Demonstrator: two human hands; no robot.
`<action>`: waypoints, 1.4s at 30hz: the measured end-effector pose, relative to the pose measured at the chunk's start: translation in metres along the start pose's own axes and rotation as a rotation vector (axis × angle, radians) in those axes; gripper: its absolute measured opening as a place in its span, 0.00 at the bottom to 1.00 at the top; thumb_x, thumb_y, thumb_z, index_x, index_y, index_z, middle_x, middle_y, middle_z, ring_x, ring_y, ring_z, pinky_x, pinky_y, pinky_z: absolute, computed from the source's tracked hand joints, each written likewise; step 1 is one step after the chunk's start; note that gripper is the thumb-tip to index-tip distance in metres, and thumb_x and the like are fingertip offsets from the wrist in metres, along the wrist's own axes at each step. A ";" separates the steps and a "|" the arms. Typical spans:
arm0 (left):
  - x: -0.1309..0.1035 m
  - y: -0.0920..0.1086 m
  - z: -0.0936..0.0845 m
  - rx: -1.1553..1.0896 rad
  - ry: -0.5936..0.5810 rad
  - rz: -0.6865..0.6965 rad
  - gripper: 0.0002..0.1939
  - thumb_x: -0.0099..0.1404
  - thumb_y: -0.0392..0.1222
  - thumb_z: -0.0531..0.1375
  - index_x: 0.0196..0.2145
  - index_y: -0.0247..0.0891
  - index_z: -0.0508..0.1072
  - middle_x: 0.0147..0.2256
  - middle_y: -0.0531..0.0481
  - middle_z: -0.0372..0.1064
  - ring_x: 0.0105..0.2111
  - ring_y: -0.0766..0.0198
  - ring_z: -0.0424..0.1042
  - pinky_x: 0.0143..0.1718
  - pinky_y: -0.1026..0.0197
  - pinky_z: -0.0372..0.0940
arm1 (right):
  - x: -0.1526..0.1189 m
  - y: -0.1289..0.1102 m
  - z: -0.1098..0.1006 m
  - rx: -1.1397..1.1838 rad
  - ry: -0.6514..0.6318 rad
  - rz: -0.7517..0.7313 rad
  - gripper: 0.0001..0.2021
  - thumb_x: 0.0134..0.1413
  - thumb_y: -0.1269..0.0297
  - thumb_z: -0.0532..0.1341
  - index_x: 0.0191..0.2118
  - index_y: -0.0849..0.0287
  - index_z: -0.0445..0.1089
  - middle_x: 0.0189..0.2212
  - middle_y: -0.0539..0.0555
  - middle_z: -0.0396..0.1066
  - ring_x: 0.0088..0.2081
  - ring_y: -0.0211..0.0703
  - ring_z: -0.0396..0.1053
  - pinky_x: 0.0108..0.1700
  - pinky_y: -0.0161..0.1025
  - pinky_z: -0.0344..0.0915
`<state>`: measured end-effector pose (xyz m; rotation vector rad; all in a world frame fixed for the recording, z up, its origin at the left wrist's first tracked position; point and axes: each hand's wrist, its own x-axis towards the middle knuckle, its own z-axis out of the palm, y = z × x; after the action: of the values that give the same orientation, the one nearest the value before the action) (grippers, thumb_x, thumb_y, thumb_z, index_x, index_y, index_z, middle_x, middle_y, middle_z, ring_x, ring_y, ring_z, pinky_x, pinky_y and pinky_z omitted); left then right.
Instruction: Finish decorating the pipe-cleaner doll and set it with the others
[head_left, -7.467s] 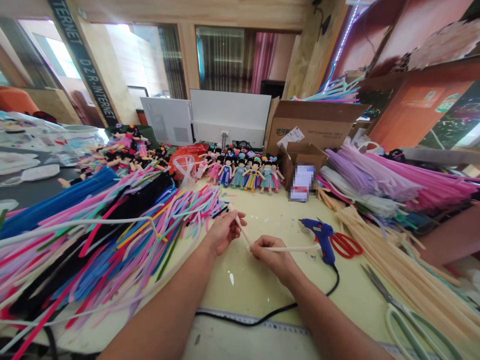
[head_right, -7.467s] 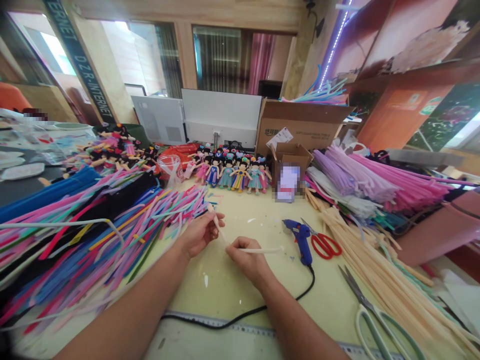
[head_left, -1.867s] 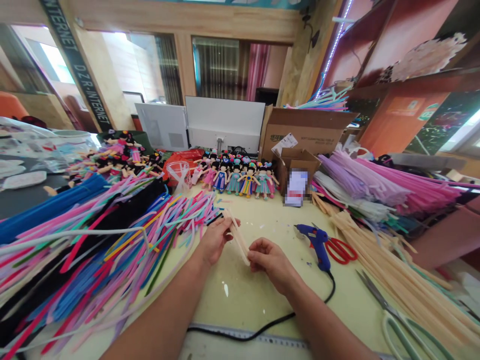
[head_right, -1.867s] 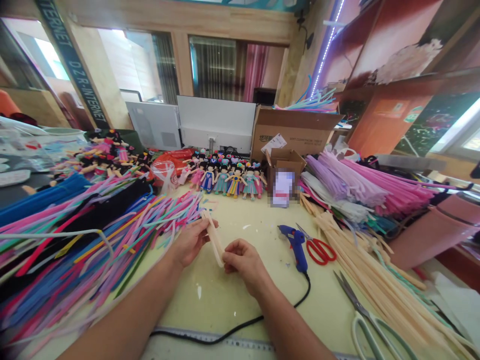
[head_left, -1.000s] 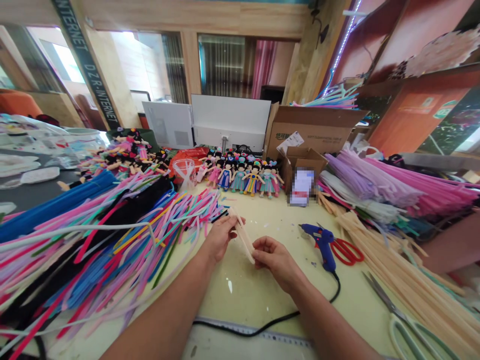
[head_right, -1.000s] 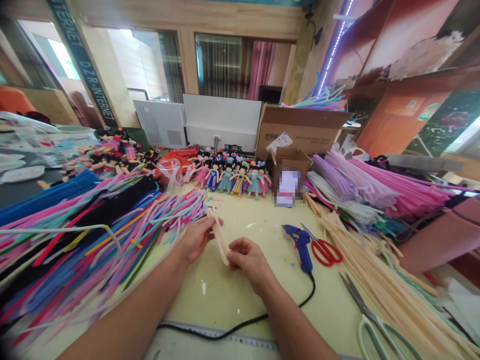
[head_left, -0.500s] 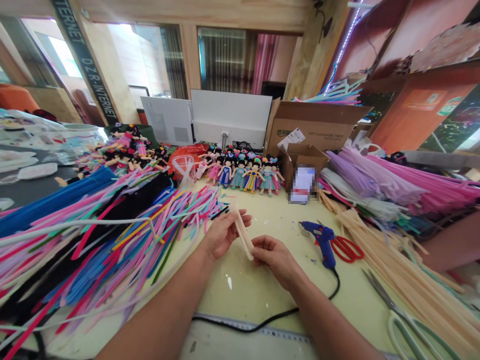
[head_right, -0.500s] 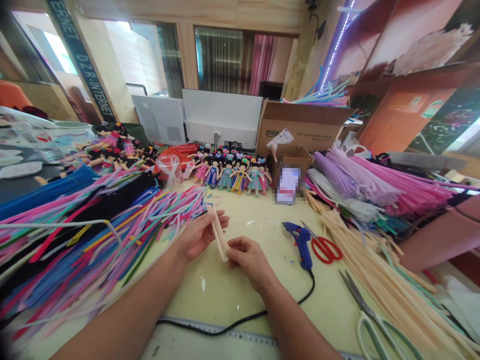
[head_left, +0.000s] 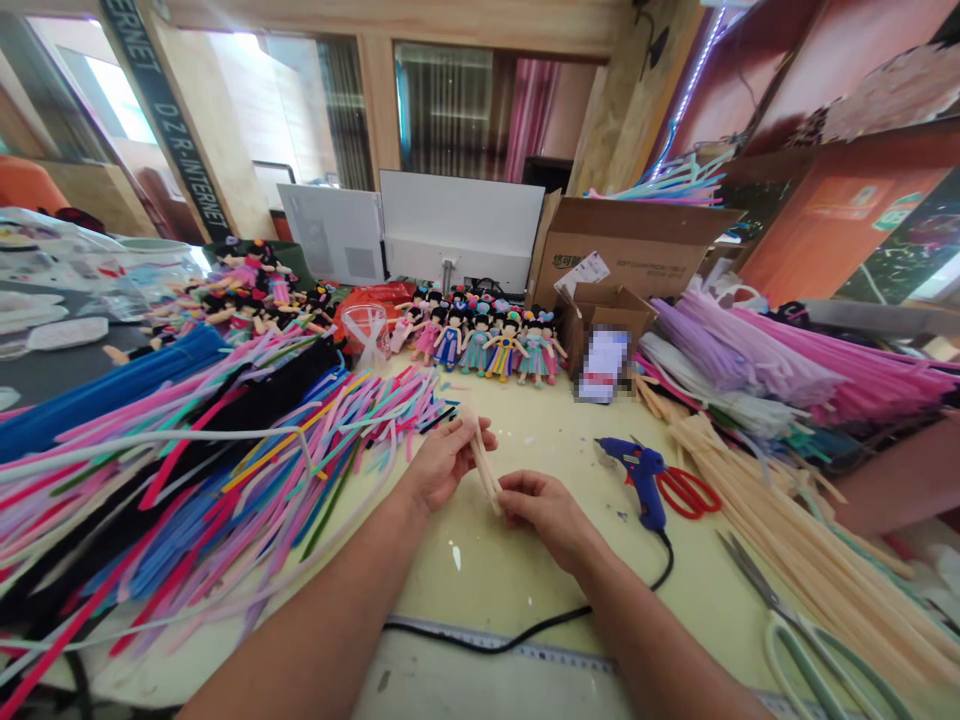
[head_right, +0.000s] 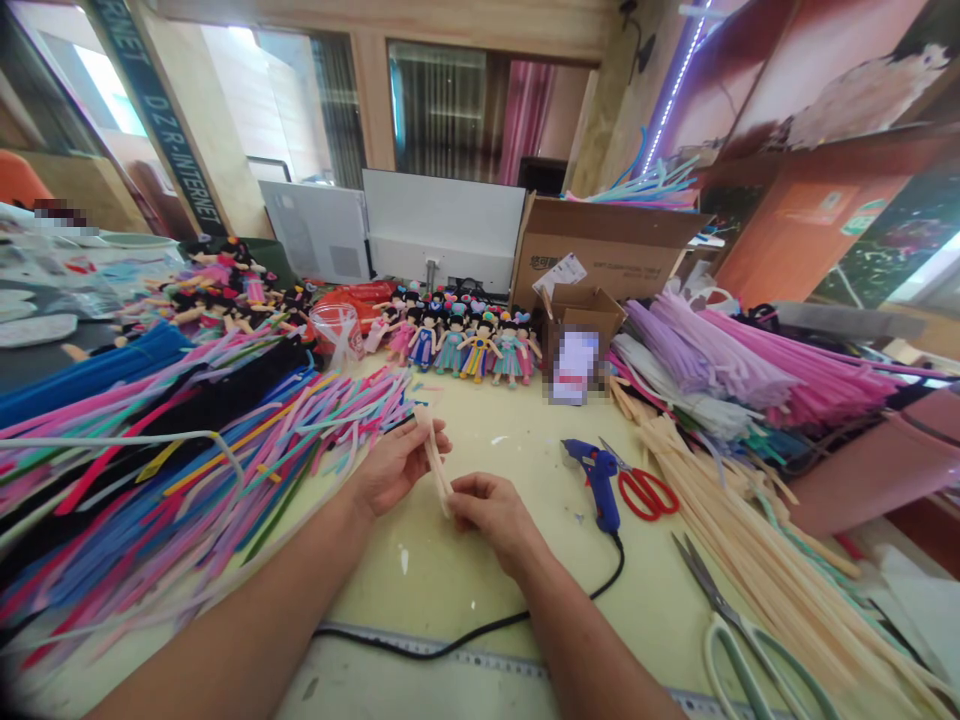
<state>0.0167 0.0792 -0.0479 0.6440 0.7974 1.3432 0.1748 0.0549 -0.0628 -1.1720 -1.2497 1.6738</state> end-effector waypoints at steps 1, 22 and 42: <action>0.000 0.000 0.000 0.003 -0.001 -0.001 0.06 0.60 0.39 0.62 0.31 0.33 0.74 0.25 0.49 0.73 0.27 0.65 0.72 0.32 0.64 0.64 | 0.000 0.000 0.000 -0.001 -0.001 0.006 0.12 0.31 0.62 0.69 0.26 0.61 0.72 0.19 0.47 0.68 0.21 0.33 0.61 0.27 0.34 0.59; -0.005 -0.007 0.007 0.005 -0.089 0.049 0.09 0.56 0.42 0.66 0.29 0.35 0.71 0.20 0.56 0.64 0.23 0.69 0.67 0.31 0.63 0.63 | 0.004 0.010 -0.003 -0.074 -0.038 -0.015 0.09 0.37 0.63 0.66 0.25 0.60 0.67 0.18 0.45 0.66 0.20 0.32 0.60 0.25 0.33 0.57; -0.015 -0.016 0.019 0.159 -0.085 0.004 0.14 0.56 0.49 0.66 0.30 0.36 0.69 0.31 0.45 0.78 0.23 0.65 0.71 0.24 0.64 0.60 | -0.003 0.011 0.010 -0.524 0.024 -0.292 0.13 0.58 0.53 0.53 0.30 0.57 0.65 0.24 0.50 0.69 0.25 0.38 0.63 0.29 0.36 0.57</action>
<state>0.0405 0.0628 -0.0477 0.8229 0.8402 1.2559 0.1661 0.0463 -0.0716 -1.2218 -1.8137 1.1466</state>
